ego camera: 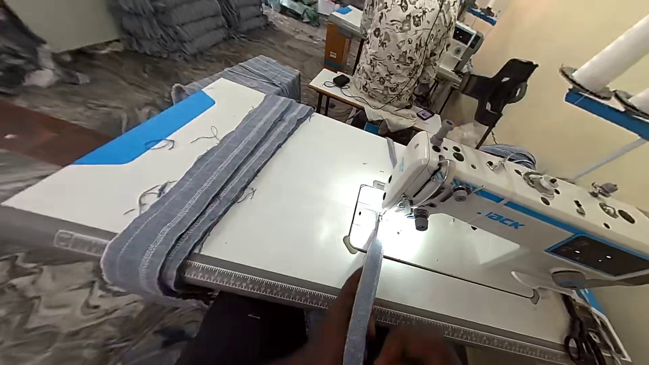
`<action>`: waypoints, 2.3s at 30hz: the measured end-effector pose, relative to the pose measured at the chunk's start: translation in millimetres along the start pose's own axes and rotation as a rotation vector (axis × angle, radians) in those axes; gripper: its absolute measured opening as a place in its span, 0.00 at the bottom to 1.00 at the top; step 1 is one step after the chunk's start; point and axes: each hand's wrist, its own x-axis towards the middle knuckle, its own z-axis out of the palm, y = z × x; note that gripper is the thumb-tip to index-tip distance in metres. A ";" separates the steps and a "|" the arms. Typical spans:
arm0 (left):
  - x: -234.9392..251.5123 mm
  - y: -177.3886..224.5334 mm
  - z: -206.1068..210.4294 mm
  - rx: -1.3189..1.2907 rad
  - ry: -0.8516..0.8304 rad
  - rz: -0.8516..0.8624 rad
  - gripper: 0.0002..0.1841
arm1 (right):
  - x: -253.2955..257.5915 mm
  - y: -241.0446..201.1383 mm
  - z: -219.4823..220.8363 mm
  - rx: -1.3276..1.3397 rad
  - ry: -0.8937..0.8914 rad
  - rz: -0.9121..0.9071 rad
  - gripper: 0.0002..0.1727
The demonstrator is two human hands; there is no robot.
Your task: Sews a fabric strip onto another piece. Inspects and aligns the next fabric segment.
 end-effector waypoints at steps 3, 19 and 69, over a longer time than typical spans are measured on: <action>-20.2 -3.9 -2.8 0.354 0.016 0.059 0.40 | 52.7 28.8 -3.8 -0.265 0.493 0.261 0.17; -10.2 -13.8 0.2 0.544 -0.149 0.054 0.35 | 115.1 44.8 -0.7 -0.814 0.439 0.539 0.37; -9.1 -24.1 -5.8 0.528 -0.142 0.066 0.36 | 109.9 54.8 0.8 -0.812 0.491 0.441 0.34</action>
